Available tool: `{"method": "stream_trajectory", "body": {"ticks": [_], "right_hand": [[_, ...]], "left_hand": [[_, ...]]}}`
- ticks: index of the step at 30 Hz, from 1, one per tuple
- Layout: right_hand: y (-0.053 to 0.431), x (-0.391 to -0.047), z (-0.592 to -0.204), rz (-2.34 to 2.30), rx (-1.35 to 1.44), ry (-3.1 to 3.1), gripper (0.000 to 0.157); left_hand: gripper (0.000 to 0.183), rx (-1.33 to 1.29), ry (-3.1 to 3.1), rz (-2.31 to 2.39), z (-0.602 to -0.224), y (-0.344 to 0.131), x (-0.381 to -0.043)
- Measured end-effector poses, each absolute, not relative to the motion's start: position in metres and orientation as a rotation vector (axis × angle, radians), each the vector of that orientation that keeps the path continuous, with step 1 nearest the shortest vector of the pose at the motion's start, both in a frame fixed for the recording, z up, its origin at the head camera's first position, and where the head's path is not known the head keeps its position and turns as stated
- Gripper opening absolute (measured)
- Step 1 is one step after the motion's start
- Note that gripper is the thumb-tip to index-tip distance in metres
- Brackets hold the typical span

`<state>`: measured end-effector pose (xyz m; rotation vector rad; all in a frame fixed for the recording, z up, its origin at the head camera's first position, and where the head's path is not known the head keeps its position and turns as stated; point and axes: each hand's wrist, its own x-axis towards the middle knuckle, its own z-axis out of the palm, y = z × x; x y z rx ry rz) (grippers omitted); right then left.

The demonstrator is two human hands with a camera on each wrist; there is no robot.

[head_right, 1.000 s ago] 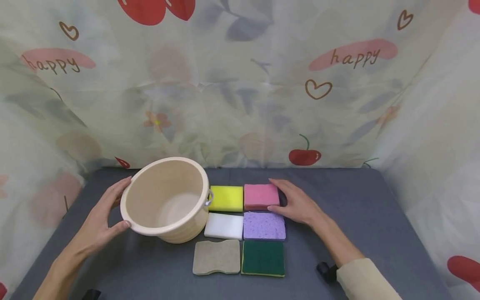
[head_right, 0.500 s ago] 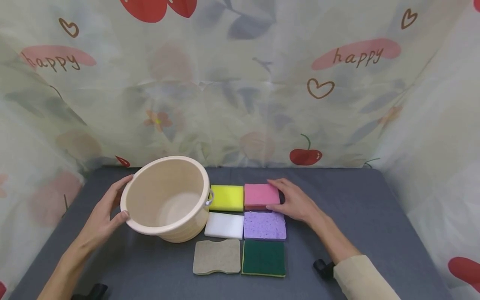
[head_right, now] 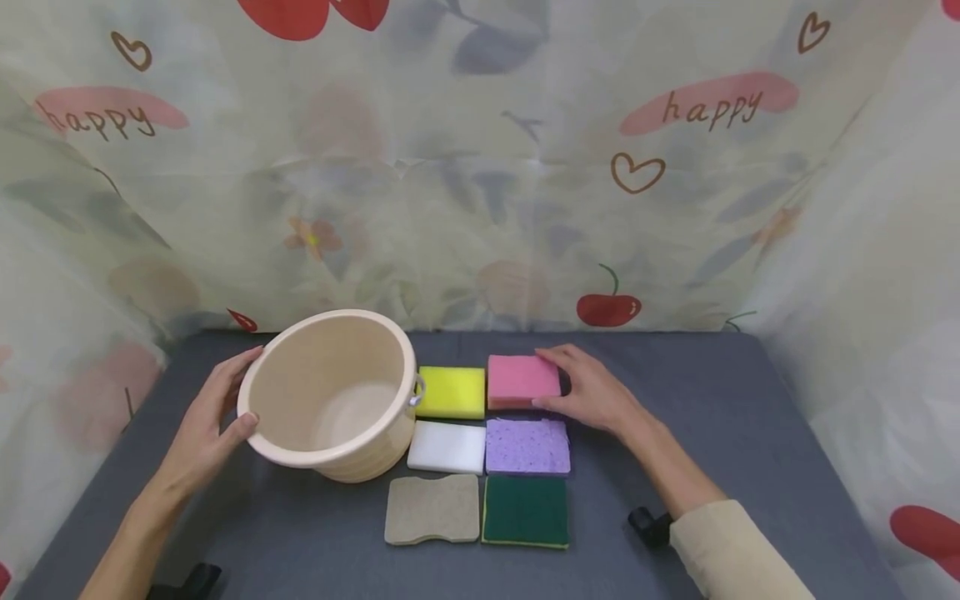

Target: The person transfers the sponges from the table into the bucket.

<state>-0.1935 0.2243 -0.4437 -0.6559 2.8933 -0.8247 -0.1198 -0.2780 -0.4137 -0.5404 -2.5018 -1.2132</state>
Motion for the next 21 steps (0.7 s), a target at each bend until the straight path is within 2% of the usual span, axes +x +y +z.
{"method": "stream_trajectory", "body": {"ticks": [10, 21], "right_hand": [[0.224, -0.191, -0.419, -0.844, -0.682, 2.897, 0.083], [0.217, -0.188, -0.394, -0.936, -0.764, 2.871, 0.078]], "left_hand": [[0.073, -0.467, -2.502, -1.191, -0.413, -0.280, -0.118], [0.068, -0.532, -2.479, -1.225, -0.408, -0.276, -0.122]]}}
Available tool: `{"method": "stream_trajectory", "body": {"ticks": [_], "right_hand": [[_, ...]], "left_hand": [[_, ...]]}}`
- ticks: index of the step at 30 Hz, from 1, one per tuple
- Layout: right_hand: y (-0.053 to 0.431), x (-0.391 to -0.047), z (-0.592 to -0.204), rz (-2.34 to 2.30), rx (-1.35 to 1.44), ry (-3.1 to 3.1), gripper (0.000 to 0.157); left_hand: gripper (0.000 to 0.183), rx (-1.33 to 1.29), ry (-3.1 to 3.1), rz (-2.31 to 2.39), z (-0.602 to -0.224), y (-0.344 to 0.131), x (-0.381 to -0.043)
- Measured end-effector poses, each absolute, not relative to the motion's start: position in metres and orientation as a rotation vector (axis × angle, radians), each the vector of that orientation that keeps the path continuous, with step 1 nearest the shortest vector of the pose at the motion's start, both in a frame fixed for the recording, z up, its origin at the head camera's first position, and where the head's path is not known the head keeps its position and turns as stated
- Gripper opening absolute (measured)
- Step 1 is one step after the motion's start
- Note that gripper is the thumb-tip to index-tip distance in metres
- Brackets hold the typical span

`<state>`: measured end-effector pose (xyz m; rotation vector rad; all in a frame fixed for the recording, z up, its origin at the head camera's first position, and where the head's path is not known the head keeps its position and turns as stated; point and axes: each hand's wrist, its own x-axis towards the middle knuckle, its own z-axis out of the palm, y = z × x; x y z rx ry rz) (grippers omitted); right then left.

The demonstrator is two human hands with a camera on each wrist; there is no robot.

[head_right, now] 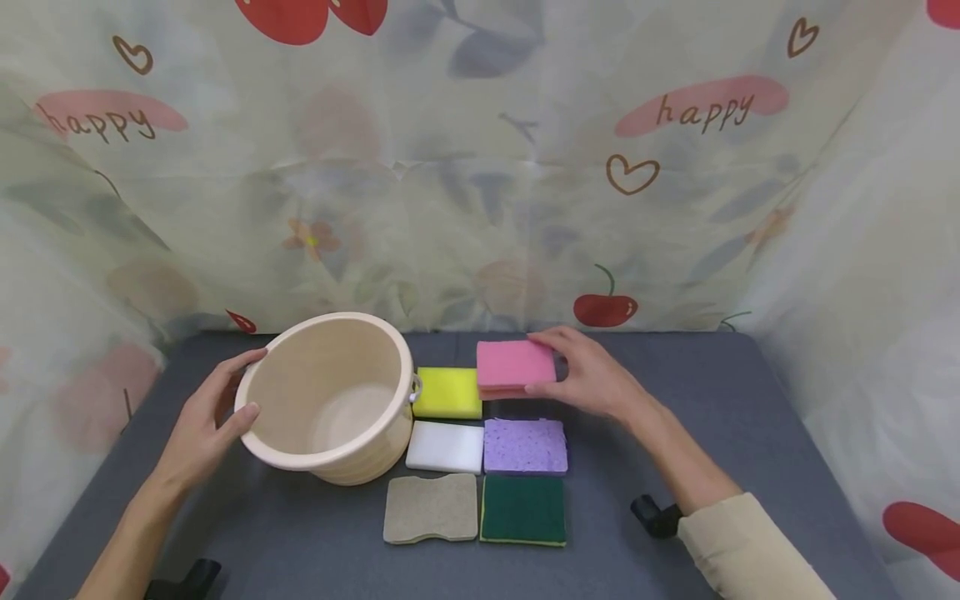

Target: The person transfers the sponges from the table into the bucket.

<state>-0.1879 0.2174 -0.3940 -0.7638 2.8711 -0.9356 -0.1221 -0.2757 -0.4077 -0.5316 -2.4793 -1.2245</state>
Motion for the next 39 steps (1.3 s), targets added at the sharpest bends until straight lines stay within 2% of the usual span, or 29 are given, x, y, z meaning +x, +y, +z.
{"method": "stream_trajectory", "body": {"ticks": [17, 39], "right_hand": [[0.201, -0.180, -0.364, -1.025, -0.829, 2.828, 0.075], [0.177, -0.185, -0.326, -1.029, -0.926, 2.822, 0.071]], "left_hand": [[0.069, -0.640, -2.379, -1.392, -0.409, -0.270, -0.127], [0.067, -0.473, -2.354, -1.276, -0.407, -0.258, -0.118]]}}
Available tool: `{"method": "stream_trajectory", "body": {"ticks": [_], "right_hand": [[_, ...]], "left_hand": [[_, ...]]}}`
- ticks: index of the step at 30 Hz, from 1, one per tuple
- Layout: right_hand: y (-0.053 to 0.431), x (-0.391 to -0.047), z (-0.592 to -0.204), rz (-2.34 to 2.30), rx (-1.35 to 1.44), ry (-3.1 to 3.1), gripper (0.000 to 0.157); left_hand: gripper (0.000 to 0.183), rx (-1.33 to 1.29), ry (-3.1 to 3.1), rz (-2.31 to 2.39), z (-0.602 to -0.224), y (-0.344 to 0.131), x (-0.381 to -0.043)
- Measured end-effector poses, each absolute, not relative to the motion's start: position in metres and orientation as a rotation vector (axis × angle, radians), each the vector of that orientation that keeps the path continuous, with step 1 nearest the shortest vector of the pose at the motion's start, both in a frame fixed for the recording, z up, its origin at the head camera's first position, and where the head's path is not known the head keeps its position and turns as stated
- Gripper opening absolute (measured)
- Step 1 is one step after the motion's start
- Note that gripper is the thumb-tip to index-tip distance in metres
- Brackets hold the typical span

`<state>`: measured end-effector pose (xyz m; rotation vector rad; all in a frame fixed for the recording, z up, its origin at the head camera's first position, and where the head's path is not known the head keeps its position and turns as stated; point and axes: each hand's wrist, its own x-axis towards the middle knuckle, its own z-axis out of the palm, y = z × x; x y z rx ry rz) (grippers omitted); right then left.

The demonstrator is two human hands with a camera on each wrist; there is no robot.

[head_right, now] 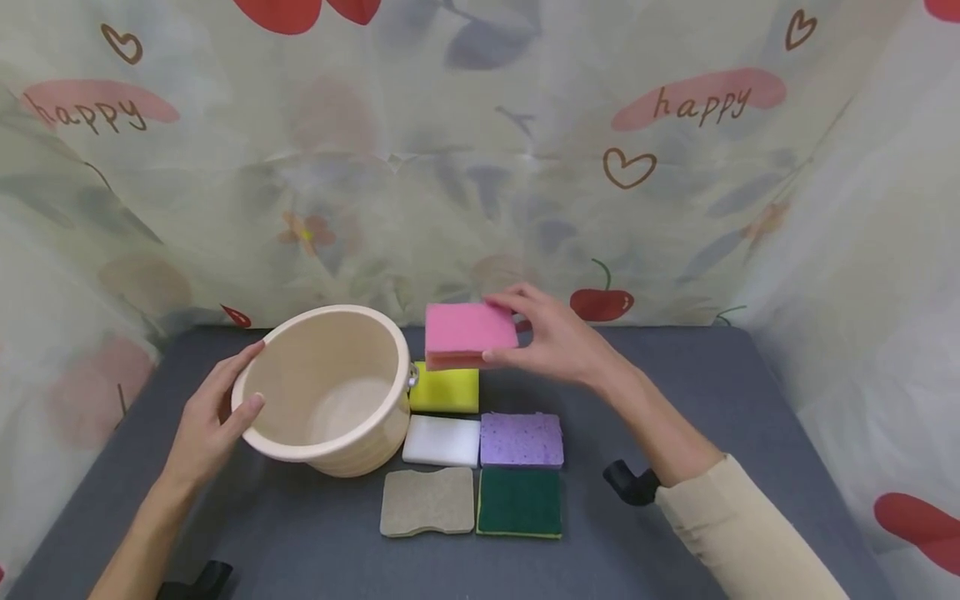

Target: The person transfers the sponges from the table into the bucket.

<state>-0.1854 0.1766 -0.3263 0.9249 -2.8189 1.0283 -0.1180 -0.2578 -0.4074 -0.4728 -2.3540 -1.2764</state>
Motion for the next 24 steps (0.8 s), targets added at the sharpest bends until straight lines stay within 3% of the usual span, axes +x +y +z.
{"method": "stream_trajectory", "body": {"ticks": [24], "right_hand": [[0.126, -0.192, -0.303, 1.077, 1.126, -2.771, 0.068]], "left_hand": [[0.079, -0.550, -2.396, -1.522, -0.406, -0.265, -0.118]]}}
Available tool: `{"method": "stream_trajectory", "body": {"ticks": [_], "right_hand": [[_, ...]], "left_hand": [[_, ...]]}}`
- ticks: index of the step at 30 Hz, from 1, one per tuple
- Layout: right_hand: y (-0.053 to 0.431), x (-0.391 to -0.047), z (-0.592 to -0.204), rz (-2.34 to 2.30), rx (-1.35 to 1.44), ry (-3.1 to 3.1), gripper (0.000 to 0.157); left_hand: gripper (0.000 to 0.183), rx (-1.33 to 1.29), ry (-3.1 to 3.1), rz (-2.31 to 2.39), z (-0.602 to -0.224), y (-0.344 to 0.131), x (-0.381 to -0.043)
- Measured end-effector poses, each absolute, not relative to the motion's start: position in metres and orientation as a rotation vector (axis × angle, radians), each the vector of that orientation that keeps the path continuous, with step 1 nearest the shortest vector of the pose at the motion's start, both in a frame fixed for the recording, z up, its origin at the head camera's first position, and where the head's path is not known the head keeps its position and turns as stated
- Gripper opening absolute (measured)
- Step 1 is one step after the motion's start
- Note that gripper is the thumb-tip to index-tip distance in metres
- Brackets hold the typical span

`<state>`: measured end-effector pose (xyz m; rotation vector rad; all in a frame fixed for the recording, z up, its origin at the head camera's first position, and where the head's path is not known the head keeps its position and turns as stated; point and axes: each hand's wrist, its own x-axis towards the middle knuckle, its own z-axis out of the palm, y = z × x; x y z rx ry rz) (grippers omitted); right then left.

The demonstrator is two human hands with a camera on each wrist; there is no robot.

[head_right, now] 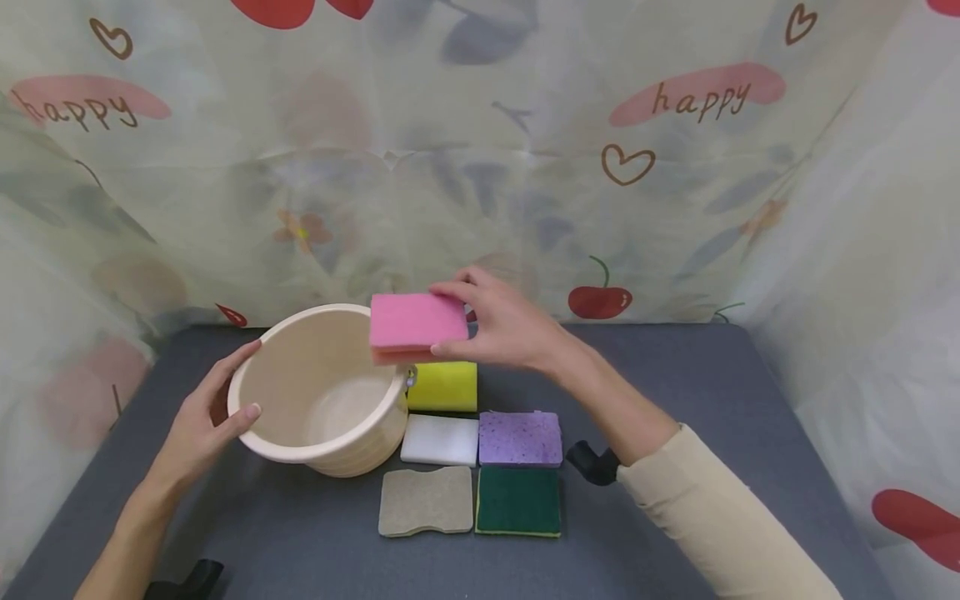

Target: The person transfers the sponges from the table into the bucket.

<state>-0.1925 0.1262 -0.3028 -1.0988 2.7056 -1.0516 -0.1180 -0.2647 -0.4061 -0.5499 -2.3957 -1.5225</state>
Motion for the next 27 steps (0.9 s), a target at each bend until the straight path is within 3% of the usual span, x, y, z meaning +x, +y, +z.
{"method": "stream_trajectory", "body": {"ticks": [27], "right_hand": [[0.069, -0.198, -0.301, -0.994, -1.188, 2.644, 0.066]], "left_hand": [[0.095, -0.542, -2.495, -1.660, -0.403, -0.271, -0.117]]}}
